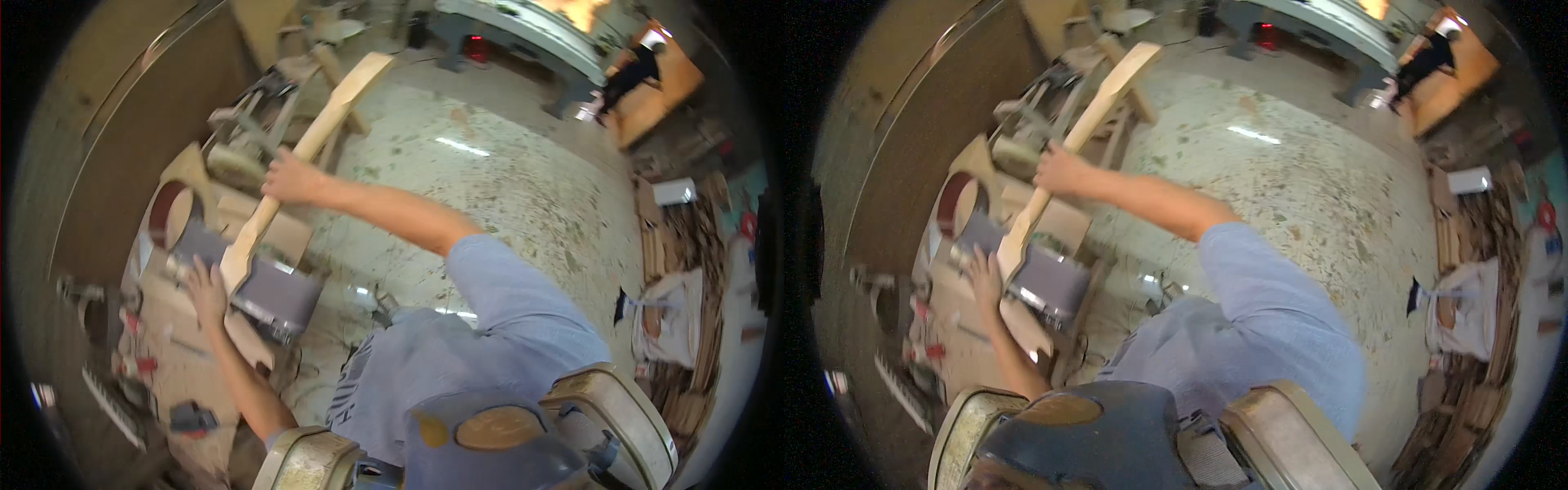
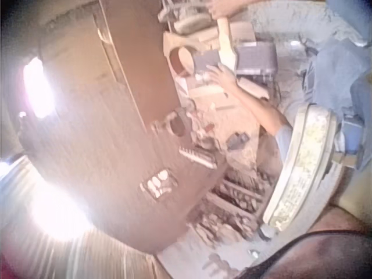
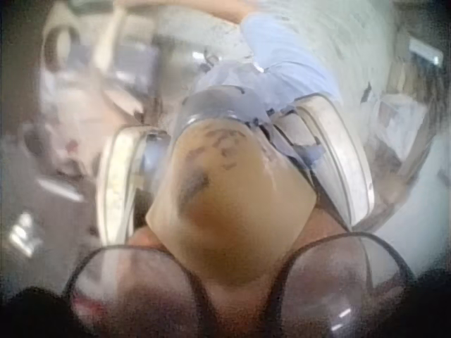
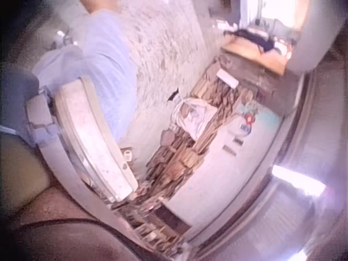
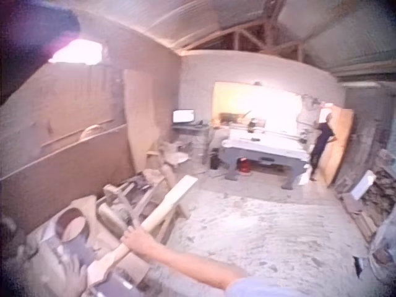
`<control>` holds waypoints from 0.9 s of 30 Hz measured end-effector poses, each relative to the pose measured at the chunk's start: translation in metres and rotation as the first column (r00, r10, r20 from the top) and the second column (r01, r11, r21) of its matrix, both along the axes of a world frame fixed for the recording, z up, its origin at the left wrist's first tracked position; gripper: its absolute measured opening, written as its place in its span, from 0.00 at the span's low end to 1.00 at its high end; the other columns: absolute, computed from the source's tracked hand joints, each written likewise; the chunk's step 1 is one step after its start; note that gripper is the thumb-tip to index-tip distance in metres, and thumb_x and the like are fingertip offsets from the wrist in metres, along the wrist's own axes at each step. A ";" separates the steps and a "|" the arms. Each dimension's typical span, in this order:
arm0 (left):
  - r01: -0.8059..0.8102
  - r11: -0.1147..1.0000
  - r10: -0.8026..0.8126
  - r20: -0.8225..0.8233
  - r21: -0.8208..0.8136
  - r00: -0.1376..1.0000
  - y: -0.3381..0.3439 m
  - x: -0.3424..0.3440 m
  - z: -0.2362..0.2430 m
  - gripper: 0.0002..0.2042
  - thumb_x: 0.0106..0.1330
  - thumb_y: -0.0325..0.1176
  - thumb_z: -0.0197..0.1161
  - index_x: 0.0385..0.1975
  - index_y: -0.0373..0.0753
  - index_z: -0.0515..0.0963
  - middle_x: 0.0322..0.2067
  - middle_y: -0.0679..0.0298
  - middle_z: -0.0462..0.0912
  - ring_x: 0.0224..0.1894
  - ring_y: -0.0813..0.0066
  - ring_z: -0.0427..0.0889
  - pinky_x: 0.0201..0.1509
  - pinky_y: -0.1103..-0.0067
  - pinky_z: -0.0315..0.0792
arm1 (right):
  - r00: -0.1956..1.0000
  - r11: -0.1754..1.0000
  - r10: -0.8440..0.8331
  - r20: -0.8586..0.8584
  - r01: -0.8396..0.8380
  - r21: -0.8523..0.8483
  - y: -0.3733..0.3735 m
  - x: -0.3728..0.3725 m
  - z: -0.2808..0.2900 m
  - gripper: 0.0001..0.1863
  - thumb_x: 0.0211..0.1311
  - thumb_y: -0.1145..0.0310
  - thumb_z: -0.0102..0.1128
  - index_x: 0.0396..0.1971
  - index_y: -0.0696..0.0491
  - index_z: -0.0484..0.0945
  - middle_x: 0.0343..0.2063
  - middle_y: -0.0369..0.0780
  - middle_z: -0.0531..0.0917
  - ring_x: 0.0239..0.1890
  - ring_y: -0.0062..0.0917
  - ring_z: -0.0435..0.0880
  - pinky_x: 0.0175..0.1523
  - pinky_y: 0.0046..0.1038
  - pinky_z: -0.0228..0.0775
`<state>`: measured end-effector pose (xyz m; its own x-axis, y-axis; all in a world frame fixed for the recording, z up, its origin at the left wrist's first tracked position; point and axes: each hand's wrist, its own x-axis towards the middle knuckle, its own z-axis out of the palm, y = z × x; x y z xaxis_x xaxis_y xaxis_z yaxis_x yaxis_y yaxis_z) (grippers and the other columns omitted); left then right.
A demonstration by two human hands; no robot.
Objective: The person shapes a wooden guitar neck by pressing it against a running belt sander, turning it over to work on different sides, and checking the progress by holding it up.
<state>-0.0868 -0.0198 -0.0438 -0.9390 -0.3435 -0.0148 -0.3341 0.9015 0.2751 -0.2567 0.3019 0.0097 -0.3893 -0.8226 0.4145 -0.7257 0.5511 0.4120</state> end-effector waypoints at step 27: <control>-0.272 0.962 0.272 0.004 -0.008 0.962 0.044 0.010 0.027 0.37 0.74 0.63 0.36 0.78 0.50 0.49 0.77 0.49 0.44 0.79 0.49 0.41 0.79 0.52 0.40 | 0.984 0.982 0.159 0.077 -0.166 0.094 -0.024 -0.048 0.013 0.07 0.64 0.66 0.56 0.42 0.42 0.78 0.38 0.33 0.83 0.52 0.31 0.81 0.64 0.51 0.62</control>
<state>-0.0766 0.0239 -0.0172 -0.8103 -0.5859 -0.0163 -0.5682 0.7785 0.2667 -0.3044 0.2775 0.0226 -0.2715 -0.9129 0.3047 -0.8307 0.3821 0.4049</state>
